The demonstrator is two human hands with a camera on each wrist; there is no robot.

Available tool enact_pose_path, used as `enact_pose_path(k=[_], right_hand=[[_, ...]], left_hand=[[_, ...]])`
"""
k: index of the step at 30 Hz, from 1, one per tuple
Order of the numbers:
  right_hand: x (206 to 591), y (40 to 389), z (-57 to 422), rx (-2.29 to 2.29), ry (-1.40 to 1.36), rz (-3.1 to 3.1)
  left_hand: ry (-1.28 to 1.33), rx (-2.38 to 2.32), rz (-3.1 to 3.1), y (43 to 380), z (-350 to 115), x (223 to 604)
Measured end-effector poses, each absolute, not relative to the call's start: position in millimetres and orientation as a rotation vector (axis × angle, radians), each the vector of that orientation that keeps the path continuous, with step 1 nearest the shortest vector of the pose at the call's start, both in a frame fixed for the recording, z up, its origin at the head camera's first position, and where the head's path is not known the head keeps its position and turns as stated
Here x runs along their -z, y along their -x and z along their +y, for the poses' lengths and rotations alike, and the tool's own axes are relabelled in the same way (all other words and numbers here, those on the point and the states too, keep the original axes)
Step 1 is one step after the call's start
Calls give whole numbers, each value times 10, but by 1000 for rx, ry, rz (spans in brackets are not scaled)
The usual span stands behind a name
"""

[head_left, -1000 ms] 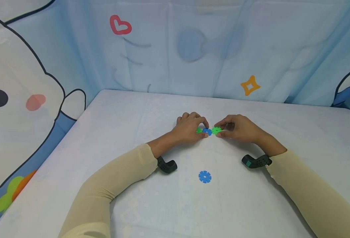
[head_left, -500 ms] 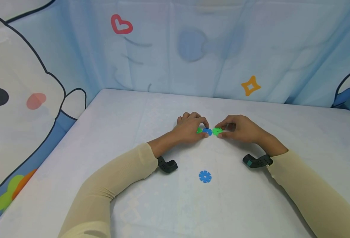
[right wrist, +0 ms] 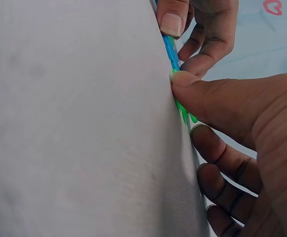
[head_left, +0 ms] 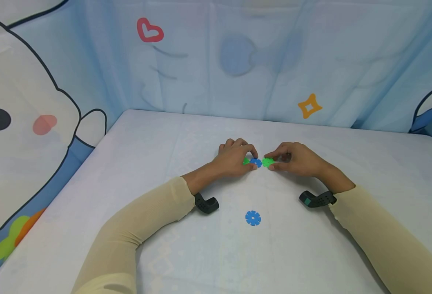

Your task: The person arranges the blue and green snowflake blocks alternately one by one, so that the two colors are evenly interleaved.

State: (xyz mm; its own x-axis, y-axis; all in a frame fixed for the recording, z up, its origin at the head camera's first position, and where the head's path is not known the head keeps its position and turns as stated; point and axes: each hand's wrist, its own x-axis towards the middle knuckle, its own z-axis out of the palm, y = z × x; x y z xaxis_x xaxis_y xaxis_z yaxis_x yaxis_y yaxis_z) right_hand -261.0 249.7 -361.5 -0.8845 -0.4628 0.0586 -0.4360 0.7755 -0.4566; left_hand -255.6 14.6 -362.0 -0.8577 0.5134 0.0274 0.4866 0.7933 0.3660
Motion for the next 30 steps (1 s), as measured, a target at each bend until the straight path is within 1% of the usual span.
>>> enact_pose_path(k=[30], right_hand=[[3602,2592,2478,713,747,2911]], left_hand=[[-813,-562,2902,2566,136,3617]])
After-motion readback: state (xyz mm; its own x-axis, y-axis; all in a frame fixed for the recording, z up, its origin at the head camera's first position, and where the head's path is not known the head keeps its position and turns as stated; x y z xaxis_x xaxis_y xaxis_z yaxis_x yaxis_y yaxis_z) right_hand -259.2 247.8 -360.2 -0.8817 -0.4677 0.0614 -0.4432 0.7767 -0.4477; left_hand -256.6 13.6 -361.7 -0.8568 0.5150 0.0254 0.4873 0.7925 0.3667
